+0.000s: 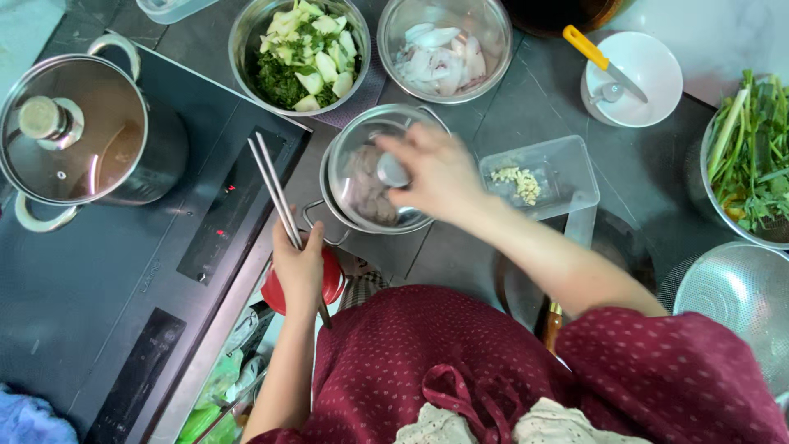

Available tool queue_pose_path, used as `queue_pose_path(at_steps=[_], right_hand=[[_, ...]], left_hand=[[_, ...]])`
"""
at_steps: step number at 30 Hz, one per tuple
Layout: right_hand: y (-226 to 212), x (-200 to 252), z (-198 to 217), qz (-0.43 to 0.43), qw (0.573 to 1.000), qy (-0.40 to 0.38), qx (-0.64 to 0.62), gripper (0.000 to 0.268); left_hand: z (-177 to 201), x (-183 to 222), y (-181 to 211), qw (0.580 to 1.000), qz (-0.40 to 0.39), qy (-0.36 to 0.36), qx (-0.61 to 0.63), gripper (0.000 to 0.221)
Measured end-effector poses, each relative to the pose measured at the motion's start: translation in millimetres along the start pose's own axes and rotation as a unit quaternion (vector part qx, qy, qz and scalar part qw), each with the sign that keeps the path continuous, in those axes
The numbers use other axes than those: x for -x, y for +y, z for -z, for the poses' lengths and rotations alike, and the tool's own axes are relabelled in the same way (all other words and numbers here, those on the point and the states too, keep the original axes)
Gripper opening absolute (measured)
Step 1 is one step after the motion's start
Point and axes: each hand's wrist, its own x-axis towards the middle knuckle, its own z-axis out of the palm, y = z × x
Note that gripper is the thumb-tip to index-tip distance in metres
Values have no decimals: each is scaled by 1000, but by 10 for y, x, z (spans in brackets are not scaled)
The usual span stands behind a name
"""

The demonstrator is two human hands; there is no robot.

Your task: The person adds liquid and powder seasoning from containers into a pot of sliced meat, stirs the meat with chopsticks, and then cuts green scallions on a wooden board with a knife.

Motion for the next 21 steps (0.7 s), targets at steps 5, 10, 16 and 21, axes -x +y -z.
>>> queue_pose_path(at_steps=[5,10,16,21], right_hand=[[-9,-118,-464,-81,990,-69,-94,75],[82,-198,-648,-37,989,-28,-141,76],[-271,134,-515,-61,980,125,-144,52],[-482,699,-594,-194,829,-77,-518,42]], left_hand=[[-37,-49,-41,982,163,-48,86,24],[4,-329,-143,999,43,-21,20,18],[215,-476,303,996,-76,9,-51,23],[-406,-280,700,877,237,-237,344,24]])
